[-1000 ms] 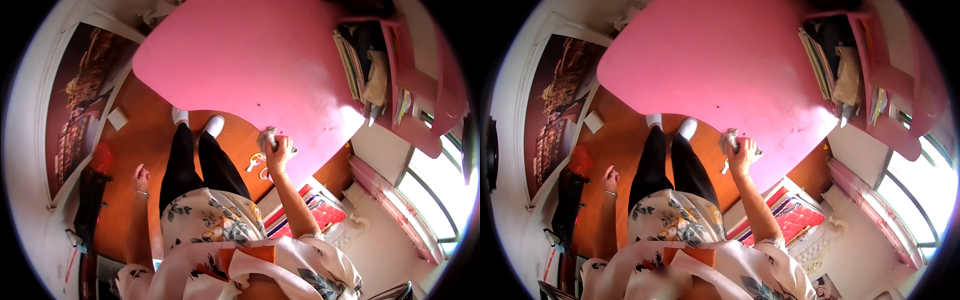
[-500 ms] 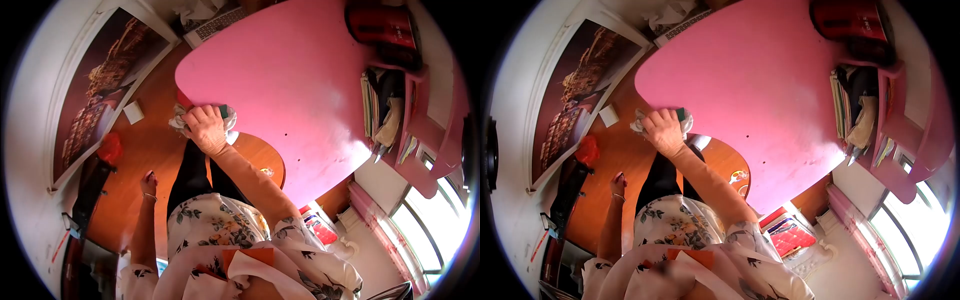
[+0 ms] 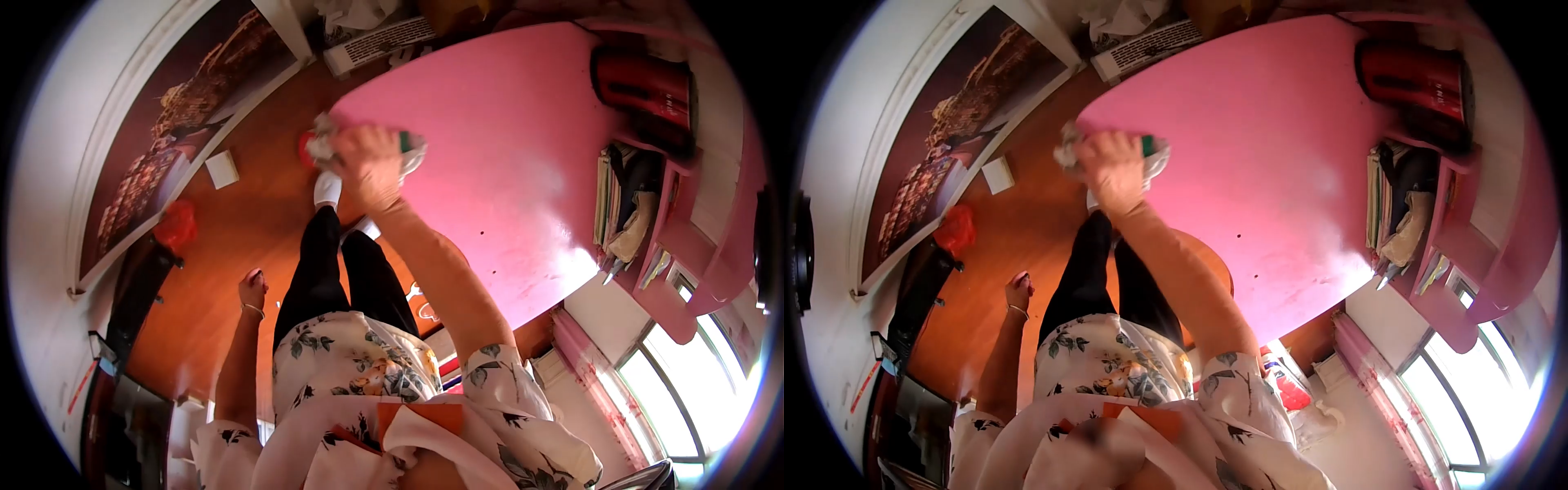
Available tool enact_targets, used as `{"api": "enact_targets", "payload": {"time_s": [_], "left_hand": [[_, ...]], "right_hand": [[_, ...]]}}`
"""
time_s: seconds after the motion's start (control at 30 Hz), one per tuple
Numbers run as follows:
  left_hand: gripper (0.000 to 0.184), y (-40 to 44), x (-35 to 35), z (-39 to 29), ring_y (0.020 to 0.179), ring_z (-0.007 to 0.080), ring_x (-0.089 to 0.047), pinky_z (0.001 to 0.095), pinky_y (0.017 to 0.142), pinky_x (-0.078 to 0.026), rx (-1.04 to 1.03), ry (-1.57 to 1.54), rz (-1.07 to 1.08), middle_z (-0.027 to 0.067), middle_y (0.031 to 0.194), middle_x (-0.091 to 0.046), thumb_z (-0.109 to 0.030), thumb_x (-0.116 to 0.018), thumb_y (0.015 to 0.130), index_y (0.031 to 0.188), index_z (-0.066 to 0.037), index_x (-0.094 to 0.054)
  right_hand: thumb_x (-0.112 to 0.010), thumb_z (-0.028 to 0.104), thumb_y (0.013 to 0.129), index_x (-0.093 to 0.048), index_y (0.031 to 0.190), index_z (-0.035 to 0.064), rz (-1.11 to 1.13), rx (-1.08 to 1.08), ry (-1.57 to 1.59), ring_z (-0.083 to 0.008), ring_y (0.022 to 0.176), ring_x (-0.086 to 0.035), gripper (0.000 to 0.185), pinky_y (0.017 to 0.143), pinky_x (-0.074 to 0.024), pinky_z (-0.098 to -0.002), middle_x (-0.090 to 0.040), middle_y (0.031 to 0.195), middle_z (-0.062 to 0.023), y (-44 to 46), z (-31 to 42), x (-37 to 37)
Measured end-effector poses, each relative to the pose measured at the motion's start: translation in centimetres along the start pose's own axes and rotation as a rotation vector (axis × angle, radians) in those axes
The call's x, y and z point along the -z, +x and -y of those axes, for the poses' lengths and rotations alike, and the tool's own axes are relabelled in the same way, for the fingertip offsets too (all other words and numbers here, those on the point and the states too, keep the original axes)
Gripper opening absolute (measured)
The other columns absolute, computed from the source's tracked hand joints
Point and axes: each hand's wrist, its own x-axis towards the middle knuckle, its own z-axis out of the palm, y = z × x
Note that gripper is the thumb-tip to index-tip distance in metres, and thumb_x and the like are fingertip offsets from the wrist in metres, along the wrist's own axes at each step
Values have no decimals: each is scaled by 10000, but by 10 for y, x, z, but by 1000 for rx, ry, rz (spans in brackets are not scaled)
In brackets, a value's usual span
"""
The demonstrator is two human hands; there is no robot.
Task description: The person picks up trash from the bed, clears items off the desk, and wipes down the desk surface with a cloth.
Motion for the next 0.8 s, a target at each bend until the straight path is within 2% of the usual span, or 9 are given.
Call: {"api": "enact_targets", "payload": {"time_s": [0.13, 0.2, 0.27, 0.37, 0.43, 0.5, 0.6, 0.73, 0.8], "left_hand": [[194, 4, 10, -11, 513, 94, -490, 223, 457, -391, 6, -22, -56, 33, 642, -533, -96, -517, 869, 1014, 11, -590], [194, 1, 14, -6, 515, 95, -493, 224, 455, -392, -10, -26, -54, 35, 647, -537, -95, -515, 871, 1014, 14, -588], [185, 0, 16, -10, 521, 93, -495, 224, 456, -391, -39, -55, -97, 31, 652, -535, -97, -516, 877, 1005, 15, -588], [184, -9, 14, -7, 521, 90, -480, 221, 461, -388, 5, -123, -92, 21, 655, -522, -114, -533, 881, 1002, 15, -584], [191, -20, 4, -8, 519, 88, -470, 222, 465, -390, 74, -167, -98, 20, 652, -517, -131, -545, 882, 1002, 14, -583], [192, -31, -5, 2, 521, 87, -466, 223, 466, -394, 147, -185, -133, 21, 648, -515, -142, -551, 882, 995, 9, -589], [199, -49, -21, 8, 530, 87, -467, 221, 466, -399, 175, -142, -151, 16, 652, -512, -146, -557, 879, 1001, 4, -601], [207, -54, -46, -6, 520, 85, -460, 217, 459, -397, 183, -124, -180, 6, 651, -508, -152, -558, 884, 1018, -1, -604], [239, -38, -67, -25, 559, 81, -474, 208, 496, -411, 164, -299, -97, -3, 702, -516, -152, -548, 894, 1085, -15, -594]], "right_hand": [[-691, 184, 613, -632, 854, 137, 63, 122, 76, -237, 788, -528, 252, 691, -411, -397, -535, 829, -25, 0, -12, 7], [-729, 126, 649, -645, 875, 100, 25, -180, 99, -260, 788, -554, 243, 684, -446, -419, -570, 851, -86, 15, -50, 14], [-728, 159, 675, -648, 899, 100, -93, -323, -206, -272, 829, -568, 245, 681, -455, -431, -589, 893, -117, 51, -68, 35], [-727, 191, 674, -653, 898, 120, -68, -341, -325, -274, 854, -576, 246, 719, -455, -434, -598, 916, -93, 55, -46, 26], [-711, 203, 673, -656, 911, 147, -78, 21, -44, -262, 858, -571, 250, 759, -446, -424, -589, 898, -57, 25, -26, 12], [-699, 172, 622, -657, 953, 209, 165, 309, -151, -218, 914, -555, 336, 826, -416, -410, -580, 947, -11, -2, -19, 11], [-676, 170, 635, -647, 980, 186, 72, 357, -130, -229, 873, -550, 347, 773, -430, -395, -576, 940, -36, 22, -70, 39], [-642, 182, 739, -598, 1067, 133, -193, -74, -409, -298, 849, -543, 335, 743, -424, -450, -579, 945, -88, 73, -197, 79], [-648, 245, 733, -587, 1058, 133, -162, -328, -423, -321, 956, -503, 349, 818, -376, -491, -546, 1006, -110, 83, -240, 109]]}}
